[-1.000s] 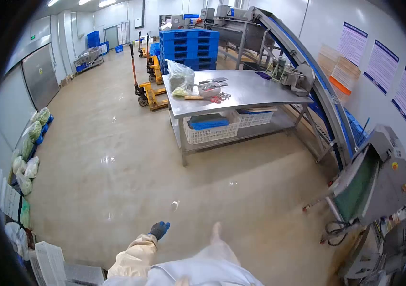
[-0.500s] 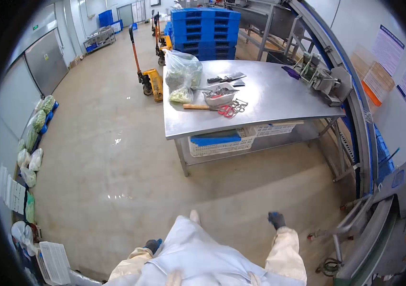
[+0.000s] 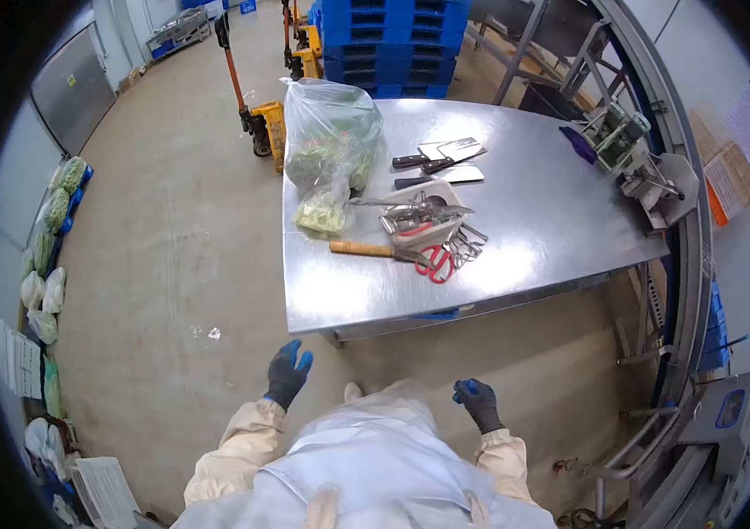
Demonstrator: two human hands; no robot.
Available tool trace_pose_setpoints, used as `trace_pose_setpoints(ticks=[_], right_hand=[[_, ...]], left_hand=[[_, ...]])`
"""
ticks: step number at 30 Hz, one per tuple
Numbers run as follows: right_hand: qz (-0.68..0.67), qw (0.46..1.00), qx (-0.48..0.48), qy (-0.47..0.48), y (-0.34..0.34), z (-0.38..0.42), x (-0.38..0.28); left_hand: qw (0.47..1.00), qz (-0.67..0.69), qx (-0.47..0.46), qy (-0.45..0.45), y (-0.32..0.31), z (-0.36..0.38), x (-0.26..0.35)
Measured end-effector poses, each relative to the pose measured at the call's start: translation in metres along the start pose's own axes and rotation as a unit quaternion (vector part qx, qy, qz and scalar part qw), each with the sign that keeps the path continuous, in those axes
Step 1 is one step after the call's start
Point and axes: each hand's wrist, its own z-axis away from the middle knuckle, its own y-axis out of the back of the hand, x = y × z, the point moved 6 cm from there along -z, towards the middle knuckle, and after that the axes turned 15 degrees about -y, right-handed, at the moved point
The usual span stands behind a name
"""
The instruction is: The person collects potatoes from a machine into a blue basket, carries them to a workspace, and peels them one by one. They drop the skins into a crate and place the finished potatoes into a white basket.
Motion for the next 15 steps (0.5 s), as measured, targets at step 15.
trace_pose_setpoints(ticks=[15], right_hand=[[0.094,0.964,0.109,0.222,0.099,-0.160,-0.230]], left_hand=[[0.997,0.041,0.006,0.067,-0.042,-0.171,0.068]])
